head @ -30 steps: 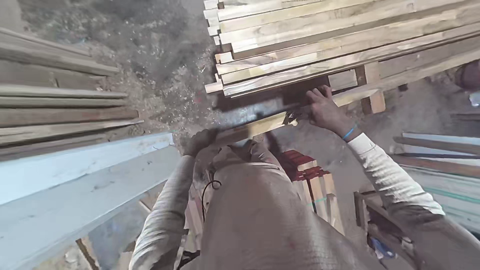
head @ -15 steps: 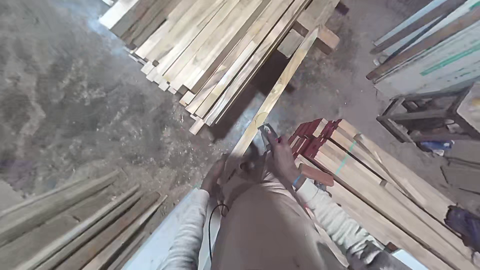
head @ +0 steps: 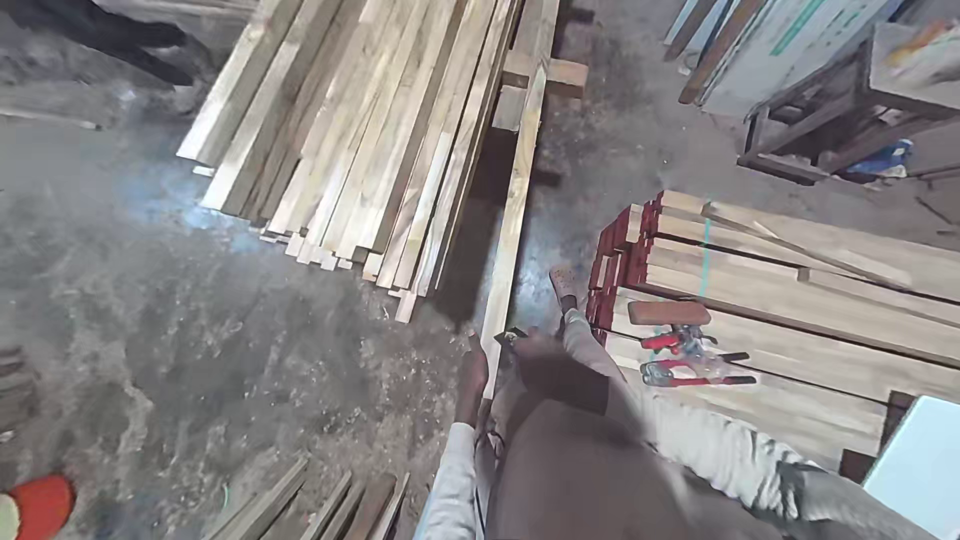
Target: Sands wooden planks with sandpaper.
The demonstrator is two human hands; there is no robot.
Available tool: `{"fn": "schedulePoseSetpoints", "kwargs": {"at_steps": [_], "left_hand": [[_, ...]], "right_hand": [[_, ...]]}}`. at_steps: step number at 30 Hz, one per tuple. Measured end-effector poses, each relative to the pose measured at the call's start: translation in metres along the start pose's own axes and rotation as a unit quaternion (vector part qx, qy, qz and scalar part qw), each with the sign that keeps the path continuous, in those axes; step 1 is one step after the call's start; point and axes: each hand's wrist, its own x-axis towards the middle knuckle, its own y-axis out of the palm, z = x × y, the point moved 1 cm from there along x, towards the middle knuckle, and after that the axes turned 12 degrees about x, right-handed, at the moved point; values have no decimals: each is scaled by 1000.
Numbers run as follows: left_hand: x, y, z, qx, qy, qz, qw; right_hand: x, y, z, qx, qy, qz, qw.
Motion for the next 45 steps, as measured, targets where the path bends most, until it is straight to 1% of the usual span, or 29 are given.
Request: {"fn": "schedulePoseSetpoints", "kwargs": {"at_steps": [1, 2, 4, 5, 7, 9, 10, 11, 12, 13, 15, 16, 18, 19, 21, 22, 24, 27, 29, 31, 33, 35, 36, 38, 40, 41, 42, 44, 45], "left_hand": [[0, -4, 2, -60, 4, 50, 997], [-4, -10, 3, -139, 1, 127, 982], [1, -9, 14, -258, -32, 272, 926], [8, -8, 16, -276, -43, 317, 906], [15, -9, 15, -268, -50, 346, 898], [14, -6, 15, -268, -45, 347, 898], [13, -6, 13, -270, -43, 341, 900], [11, -8, 13, -269, -46, 321, 907], [10, -7, 12, -260, -43, 286, 921], [9, -4, 10, -242, -36, 236, 940], [9, 2, 11, -173, -20, 118, 978], [9, 4, 14, -130, -14, 73, 989], [4, 11, 12, -78, -3, 24, 997], [1, 13, 9, -64, -3, 10, 998], [-3, 12, 2, -56, -2, -9, 998], [-2, 10, 0, -56, -3, -11, 998], [0, 11, 3, -69, -9, 3, 998], [4, 14, 4, -94, 6, 24, 995], [3, 13, -2, -99, 21, 21, 995], [2, 11, -10, -93, 31, 4, 995], [-1, 11, -15, -54, 38, -56, 996], [1, 12, -20, 41, 58, -134, 988], [2, 14, -22, 80, 64, -168, 980], [1, 20, -27, 136, 76, -204, 966], [-8, 19, -29, 152, 82, -216, 961], [-12, 18, -31, 144, 90, -214, 962], [-19, 16, -33, 129, 92, -196, 968], [-48, 5, -47, 101, 72, -116, 985], [-52, 9, -46, 95, 80, -138, 983]], "right_hand": [[1, -17, -14, -32, -109, -62, 992], [2, -36, -22, -24, -176, -112, 978], [13, -64, -28, -9, -234, -214, 948], [27, -76, -27, -14, -255, -260, 931], [64, -83, -35, -20, -298, -319, 900], [93, -64, -61, -43, -320, -317, 892], [97, -48, -74, -50, -316, -301, 898], [91, -30, -84, -52, -301, -280, 910], [79, -18, -88, -60, -281, -263, 921], [65, -17, -86, -65, -260, -258, 928], [46, -41, -68, -48, -223, -270, 935], [44, -62, -55, -36, -213, -296, 931], [42, -108, -25, -19, -197, -327, 924], [39, -122, -13, -17, -190, -321, 928], [35, -123, 5, -21, -182, -281, 942], [33, -112, 9, -28, -171, -253, 952], [24, -76, 10, -49, -148, -205, 966], [7, -27, -3, -52, -145, -158, 975], [-1, -7, -13, -51, -150, -130, 979], [0, -3, -26, -67, -173, -119, 975], [-3, -26, -29, -81, -184, -103, 974], [-2, -67, -19, -75, -200, -121, 969], [8, -90, -14, -65, -216, -135, 965], [42, -139, -13, -14, -291, -143, 946], [84, -173, -28, 95, -354, -122, 922], [102, -185, -39, 161, -371, -106, 908], [113, -191, -49, 226, -373, -90, 896], [122, -195, -65, 317, -369, -73, 870], [122, -194, -70, 332, -371, -73, 864]]}}
